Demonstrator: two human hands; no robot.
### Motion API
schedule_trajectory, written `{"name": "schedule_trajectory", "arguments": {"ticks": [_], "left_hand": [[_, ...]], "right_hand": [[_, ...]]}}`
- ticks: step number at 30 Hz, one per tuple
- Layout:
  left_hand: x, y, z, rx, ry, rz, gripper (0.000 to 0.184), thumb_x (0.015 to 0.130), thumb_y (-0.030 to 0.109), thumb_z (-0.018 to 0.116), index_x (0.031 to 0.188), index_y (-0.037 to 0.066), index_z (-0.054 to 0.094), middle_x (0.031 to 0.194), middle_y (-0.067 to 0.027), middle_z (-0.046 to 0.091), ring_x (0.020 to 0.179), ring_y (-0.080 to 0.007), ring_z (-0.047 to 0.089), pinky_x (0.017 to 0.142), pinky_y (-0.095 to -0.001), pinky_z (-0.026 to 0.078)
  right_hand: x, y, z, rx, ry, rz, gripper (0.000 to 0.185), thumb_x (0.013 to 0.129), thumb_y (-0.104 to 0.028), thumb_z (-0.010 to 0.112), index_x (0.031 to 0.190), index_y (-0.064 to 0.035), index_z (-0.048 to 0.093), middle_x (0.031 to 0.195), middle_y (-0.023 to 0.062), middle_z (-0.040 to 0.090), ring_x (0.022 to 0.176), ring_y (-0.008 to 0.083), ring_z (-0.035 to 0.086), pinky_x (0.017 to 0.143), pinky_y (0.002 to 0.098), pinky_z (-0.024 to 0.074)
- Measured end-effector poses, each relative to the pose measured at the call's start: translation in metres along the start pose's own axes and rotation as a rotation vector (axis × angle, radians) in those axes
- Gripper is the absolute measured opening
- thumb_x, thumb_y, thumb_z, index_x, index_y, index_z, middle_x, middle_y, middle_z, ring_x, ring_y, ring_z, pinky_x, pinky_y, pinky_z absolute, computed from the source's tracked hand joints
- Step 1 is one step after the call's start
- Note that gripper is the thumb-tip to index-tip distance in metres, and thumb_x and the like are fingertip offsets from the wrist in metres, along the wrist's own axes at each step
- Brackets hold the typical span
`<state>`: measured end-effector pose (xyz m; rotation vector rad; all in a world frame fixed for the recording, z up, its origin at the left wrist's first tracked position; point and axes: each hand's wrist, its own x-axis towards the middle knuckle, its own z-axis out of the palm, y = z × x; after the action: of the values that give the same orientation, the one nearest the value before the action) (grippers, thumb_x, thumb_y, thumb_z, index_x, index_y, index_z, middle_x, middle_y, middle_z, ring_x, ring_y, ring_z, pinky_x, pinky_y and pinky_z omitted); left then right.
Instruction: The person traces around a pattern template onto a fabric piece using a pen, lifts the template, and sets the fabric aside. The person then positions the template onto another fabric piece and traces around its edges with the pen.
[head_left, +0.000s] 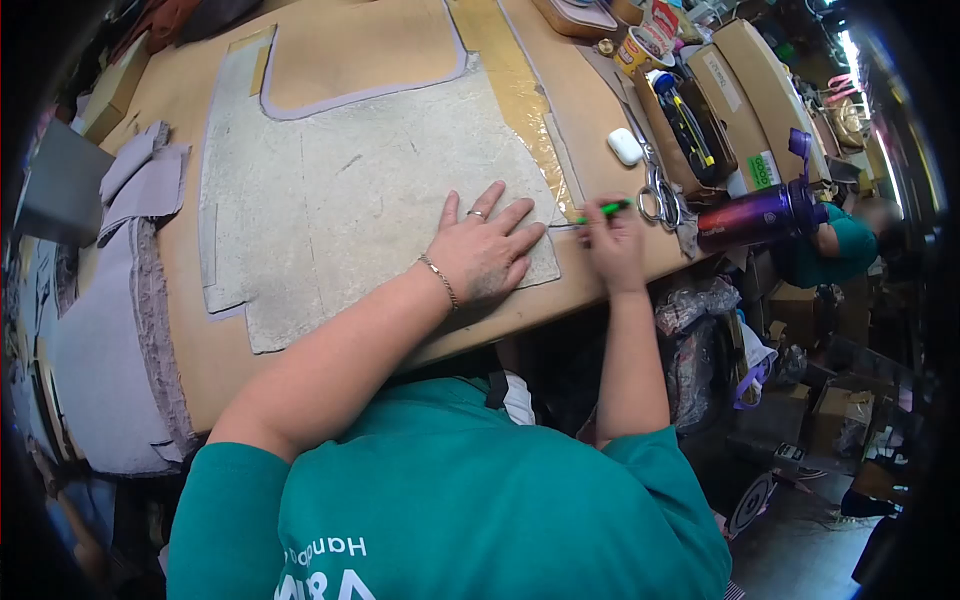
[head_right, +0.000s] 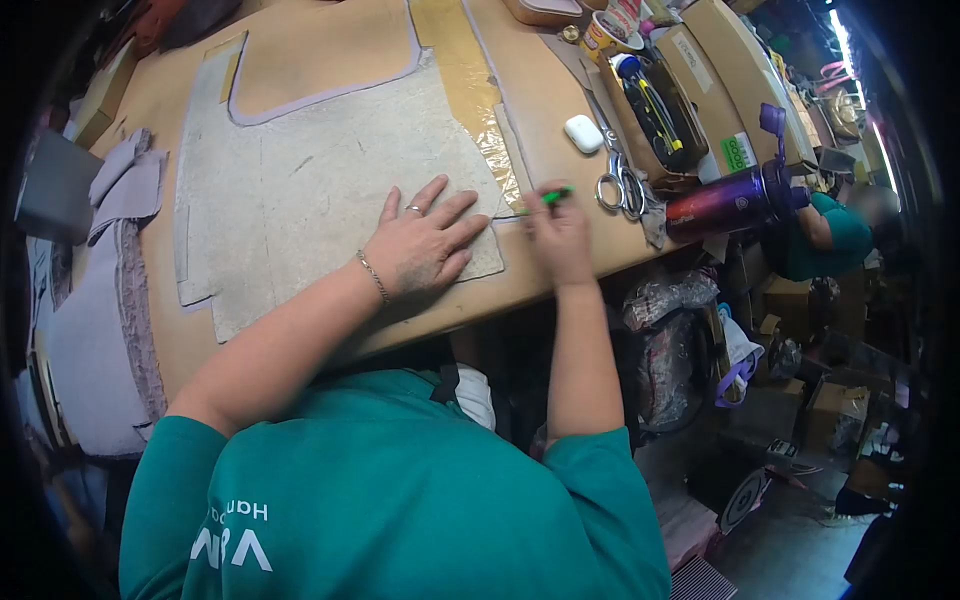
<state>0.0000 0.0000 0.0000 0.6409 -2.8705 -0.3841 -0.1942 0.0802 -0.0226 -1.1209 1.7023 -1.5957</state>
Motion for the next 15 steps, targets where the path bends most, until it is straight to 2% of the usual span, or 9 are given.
{"name": "schedule_trajectory", "arguments": {"ticks": [2, 3, 5, 9, 10, 11, 13, 15], "left_hand": [[-0.001, -0.002, -0.002, 0.027, -0.011, -0.005, 0.043, 0.078, 0.034, 0.046, 0.119, 0.022, 0.045, 0.13, -0.0032, 0.035, 0.126, -0.0302, 0.024, 0.09, -0.065, 0.024], [0.009, 0.012, 0.006, -0.048, 0.023, 0.009, 0.043, 0.079, 0.033, 0.046, 0.12, 0.022, 0.044, 0.132, -0.003, 0.033, 0.126, -0.0298, 0.023, 0.09, -0.0647, 0.024], [0.005, 0.006, 0.0, -0.014, -0.022, -0.005, 0.044, 0.08, 0.032, 0.046, 0.123, 0.022, 0.041, 0.134, -0.0028, 0.031, 0.126, -0.0292, 0.023, 0.091, -0.0639, 0.023], [0.009, -0.007, -0.001, -0.181, -0.095, 0.0, 0.045, 0.078, 0.033, 0.049, 0.12, 0.019, 0.043, 0.132, -0.0047, 0.034, 0.126, -0.0294, 0.024, 0.094, -0.0624, 0.021], [0.006, -0.014, 0.005, -0.337, 0.008, 0.015, 0.044, 0.076, 0.031, 0.054, 0.117, 0.017, 0.046, 0.129, -0.0072, 0.037, 0.124, -0.0292, 0.027, 0.096, -0.0573, 0.023], [-0.008, -0.036, -0.006, -0.289, 0.05, -0.026, 0.045, 0.075, 0.031, 0.056, 0.116, 0.017, 0.046, 0.128, -0.0088, 0.038, 0.123, -0.0295, 0.028, 0.097, -0.0546, 0.024], [-0.048, -0.092, -0.039, -0.204, 0.125, -0.111, 0.047, 0.074, 0.032, 0.059, 0.116, 0.016, 0.046, 0.127, -0.0119, 0.039, 0.122, -0.03, 0.03, 0.098, -0.0493, 0.026], [-0.1, -0.137, -0.073, -0.086, 0.086, -0.326, 0.056, 0.07, 0.034, 0.064, 0.119, 0.014, 0.044, 0.127, -0.0153, 0.037, 0.121, -0.0312, 0.031, 0.097, -0.0434, 0.029]], "right_hand": [[0.004, 0.012, -0.024, 0.011, 0.082, -0.042, 0.006, 0.086, -0.013, 0.052, 0.089, -0.0093, 0.048, 0.071, 0.0001, 0.05, 0.055, 0.0048, 0.047, 0.048, 0.0173, 0.0382], [0.006, -0.006, -0.056, -0.052, 0.105, -0.089, 0.006, 0.086, -0.013, 0.052, 0.088, -0.0092, 0.048, 0.07, 0.0, 0.05, 0.055, 0.0048, 0.046, 0.048, 0.0171, 0.0379], [-0.002, -0.027, -0.043, -0.004, 0.225, -0.17, 0.008, 0.087, -0.015, 0.052, 0.089, -0.0089, 0.048, 0.071, -0.0003, 0.05, 0.056, 0.0047, 0.046, 0.049, 0.0168, 0.0373], [-0.007, -0.027, -0.021, 0.153, 0.304, -0.061, 0.01, 0.087, -0.015, 0.051, 0.091, -0.0064, 0.048, 0.075, 0.0024, 0.051, 0.06, 0.0067, 0.049, 0.052, 0.0176, 0.0407], [-0.007, -0.022, -0.017, 0.211, 0.193, -0.072, 0.01, 0.087, -0.015, 0.051, 0.091, -0.0062, 0.048, 0.075, 0.0029, 0.051, 0.061, 0.0071, 0.05, 0.053, 0.0175, 0.0408], [-0.009, -0.019, -0.011, 0.263, 0.089, -0.078, 0.01, 0.087, -0.014, 0.051, 0.092, -0.006, 0.047, 0.076, 0.0033, 0.052, 0.062, 0.0074, 0.051, 0.054, 0.0173, 0.0409], [-0.017, -0.019, 0.031, 0.15, -0.022, -0.082, 0.009, 0.087, -0.013, 0.051, 0.091, -0.0056, 0.047, 0.075, 0.0036, 0.053, 0.064, 0.0077, 0.052, 0.054, 0.0172, 0.0406], [-0.026, -0.028, 0.062, 0.092, -0.136, -0.036, 0.007, 0.085, -0.006, 0.052, 0.09, -0.0041, 0.047, 0.079, 0.0045, 0.053, 0.065, 0.0086, 0.053, 0.058, 0.0192, 0.043]]}}
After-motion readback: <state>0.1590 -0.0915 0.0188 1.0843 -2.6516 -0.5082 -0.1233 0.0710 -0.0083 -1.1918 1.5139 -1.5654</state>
